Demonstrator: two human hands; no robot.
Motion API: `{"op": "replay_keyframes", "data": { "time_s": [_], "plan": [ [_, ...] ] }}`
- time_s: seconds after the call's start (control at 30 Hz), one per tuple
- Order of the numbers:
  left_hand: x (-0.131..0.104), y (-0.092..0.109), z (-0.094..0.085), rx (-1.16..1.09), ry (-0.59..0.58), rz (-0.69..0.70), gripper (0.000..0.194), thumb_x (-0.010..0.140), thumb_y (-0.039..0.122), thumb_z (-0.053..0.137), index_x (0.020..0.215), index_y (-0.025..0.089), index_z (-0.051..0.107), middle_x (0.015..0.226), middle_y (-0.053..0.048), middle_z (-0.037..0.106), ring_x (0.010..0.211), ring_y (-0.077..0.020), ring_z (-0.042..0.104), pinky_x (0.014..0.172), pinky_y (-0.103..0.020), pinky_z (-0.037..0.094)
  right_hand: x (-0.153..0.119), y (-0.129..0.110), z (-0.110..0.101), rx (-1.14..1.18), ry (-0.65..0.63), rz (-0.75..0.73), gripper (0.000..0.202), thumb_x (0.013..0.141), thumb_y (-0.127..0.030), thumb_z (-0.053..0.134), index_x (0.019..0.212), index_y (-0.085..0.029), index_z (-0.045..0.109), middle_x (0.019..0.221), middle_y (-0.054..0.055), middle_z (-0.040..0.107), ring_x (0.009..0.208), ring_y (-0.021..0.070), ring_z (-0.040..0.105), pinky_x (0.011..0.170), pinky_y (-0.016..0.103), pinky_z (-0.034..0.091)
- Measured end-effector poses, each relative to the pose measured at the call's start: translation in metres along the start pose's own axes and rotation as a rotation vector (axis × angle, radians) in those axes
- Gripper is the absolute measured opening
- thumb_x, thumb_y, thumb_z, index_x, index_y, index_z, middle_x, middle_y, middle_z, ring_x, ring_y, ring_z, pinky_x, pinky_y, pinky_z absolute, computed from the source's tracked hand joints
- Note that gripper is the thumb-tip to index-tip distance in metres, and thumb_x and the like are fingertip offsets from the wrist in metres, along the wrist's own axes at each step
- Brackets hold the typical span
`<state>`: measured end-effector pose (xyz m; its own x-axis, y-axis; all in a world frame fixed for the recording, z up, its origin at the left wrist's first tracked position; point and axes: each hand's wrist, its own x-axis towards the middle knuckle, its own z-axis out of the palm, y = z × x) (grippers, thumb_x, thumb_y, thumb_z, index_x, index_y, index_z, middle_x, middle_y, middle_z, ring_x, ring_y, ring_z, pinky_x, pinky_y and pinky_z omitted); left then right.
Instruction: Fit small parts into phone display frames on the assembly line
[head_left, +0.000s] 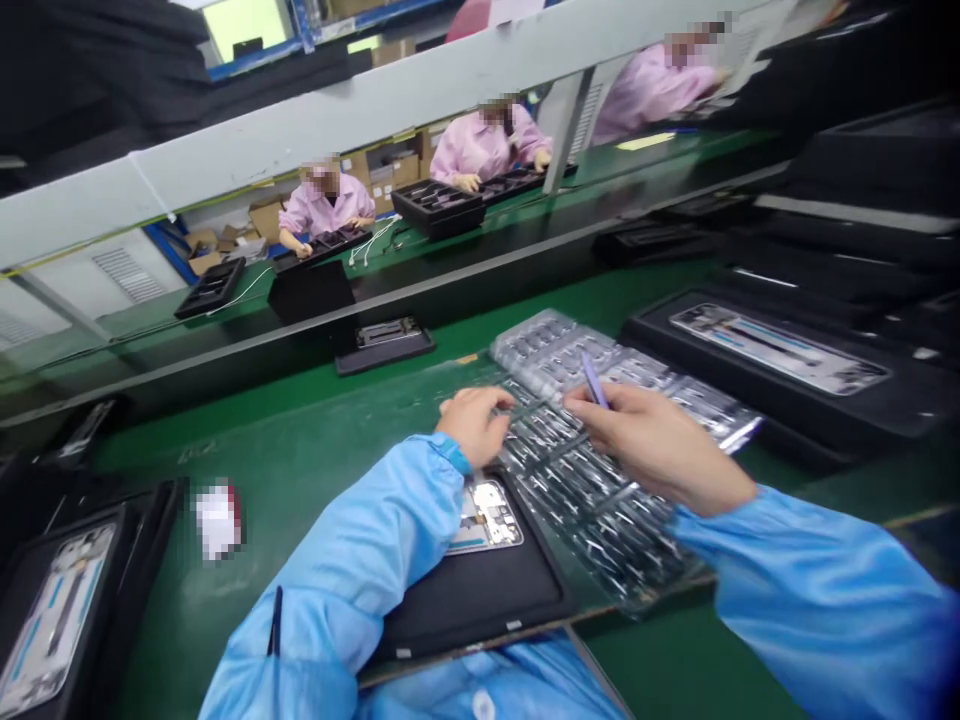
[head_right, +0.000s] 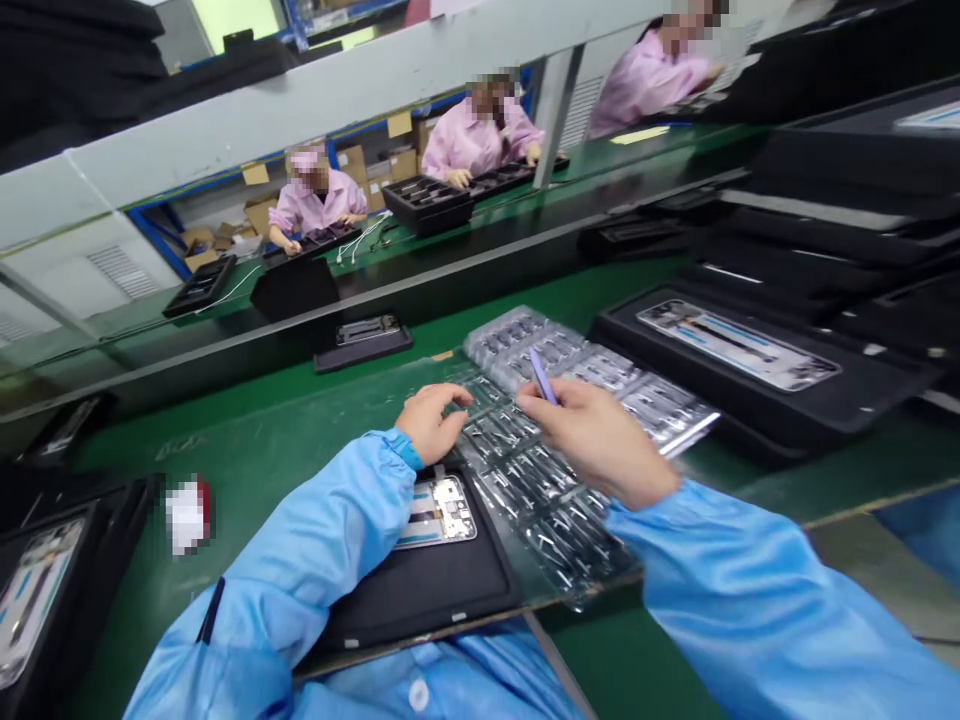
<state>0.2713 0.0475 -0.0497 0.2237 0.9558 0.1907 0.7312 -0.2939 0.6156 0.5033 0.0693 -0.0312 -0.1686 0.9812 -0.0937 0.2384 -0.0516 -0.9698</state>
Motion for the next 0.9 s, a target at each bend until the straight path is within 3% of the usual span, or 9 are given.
{"op": "replay_keyframes", "data": {
  "time_s": [0.07,0.2,0.43,0.5,0.57,0.63,0.7,0.8,0.9],
  "plan": [
    [-0.017,0.003,-0.016,-0.074,0.036,0.039,0.023,0.105,0.025,0.072,0.128,0.025,0.078,0.133,-0.005,0.082,0.130,-0.0215,0.073,0.122,-0.039,0.054,-0.020,-0.011,0.007,0.129,-0.136,0.095,0.061,0.077,-0.074,0.091,0.100,-0.022,0.070,0.065,-0.007,0.040,0.054,0.0093,0.030,0.048,0.026,0.025],
    [-0.065,0.007,-0.038,-0.222,0.055,0.151,0.018,0.103,0.029,0.080,0.120,0.023,0.084,0.119,-0.005,0.086,0.116,-0.0211,0.079,0.112,-0.033,0.060,-0.055,-0.028,0.043,0.254,-0.347,0.194,0.062,0.070,-0.070,0.099,0.093,-0.019,0.073,0.071,-0.004,0.047,0.059,0.0074,0.031,0.048,0.023,0.028],
    [-0.144,-0.005,-0.054,-0.165,0.121,0.026,0.009,0.103,0.025,0.079,0.103,0.024,0.088,0.108,-0.004,0.088,0.106,-0.0193,0.081,0.107,-0.031,0.062,-0.086,-0.028,0.106,0.231,-0.546,0.224,0.062,0.075,-0.077,0.092,0.085,-0.019,0.071,0.068,-0.002,0.048,0.057,0.0084,0.032,0.046,0.024,0.028],
    [-0.162,-0.007,-0.057,-0.139,0.157,-0.050,0.011,0.105,0.025,0.077,0.103,0.025,0.087,0.108,-0.003,0.088,0.106,-0.0194,0.081,0.107,-0.032,0.062,-0.091,-0.024,0.117,0.121,-0.491,0.112,0.062,0.083,-0.081,0.084,0.090,-0.020,0.076,0.068,-0.001,0.051,0.055,0.0100,0.035,0.046,0.026,0.031],
    [-0.177,-0.007,-0.059,-0.129,0.180,-0.139,0.011,0.105,0.025,0.076,0.104,0.026,0.087,0.107,-0.002,0.088,0.106,-0.0199,0.080,0.106,-0.032,0.063,-0.097,-0.020,0.122,-0.087,-0.370,-0.171,0.057,0.088,-0.077,0.080,0.104,-0.023,0.081,0.078,0.005,0.065,0.061,0.0157,0.052,0.052,0.031,0.046],
    [-0.189,-0.006,-0.059,-0.135,0.175,-0.201,0.010,0.104,0.024,0.077,0.103,0.026,0.087,0.106,-0.001,0.089,0.105,-0.0204,0.081,0.105,-0.033,0.063,-0.101,-0.016,0.126,-0.295,-0.277,-0.524,0.042,0.096,-0.064,0.079,0.116,-0.028,0.084,0.101,0.009,0.078,0.083,0.0247,0.073,0.074,0.039,0.062],
    [-0.195,-0.004,-0.059,-0.154,0.171,-0.224,0.009,0.103,0.025,0.077,0.103,0.025,0.087,0.107,-0.001,0.089,0.105,-0.0206,0.081,0.105,-0.033,0.063,-0.105,-0.014,0.127,-0.420,-0.262,-0.788,0.022,0.104,-0.044,0.071,0.115,-0.031,0.085,0.116,0.008,0.082,0.103,0.0281,0.079,0.095,0.043,0.065],
    [-0.198,-0.001,-0.057,-0.204,0.187,-0.226,0.012,0.106,0.027,0.074,0.108,0.024,0.086,0.107,-0.001,0.088,0.104,-0.0198,0.080,0.104,-0.032,0.062,-0.108,-0.014,0.127,-0.504,-0.258,-0.924,0.028,0.108,-0.022,0.059,0.114,-0.034,0.084,0.116,0.004,0.085,0.105,0.0255,0.082,0.100,0.042,0.066],
    [-0.194,-0.003,-0.058,-0.190,0.170,-0.203,0.017,0.110,0.033,0.069,0.115,0.024,0.083,0.112,-0.003,0.086,0.105,-0.0203,0.078,0.105,-0.034,0.061,-0.106,-0.015,0.119,-0.582,-0.237,-0.940,0.027,0.106,-0.021,0.062,0.115,-0.035,0.083,0.120,0.002,0.085,0.105,0.0269,0.083,0.098,0.043,0.068]
  ]
}}
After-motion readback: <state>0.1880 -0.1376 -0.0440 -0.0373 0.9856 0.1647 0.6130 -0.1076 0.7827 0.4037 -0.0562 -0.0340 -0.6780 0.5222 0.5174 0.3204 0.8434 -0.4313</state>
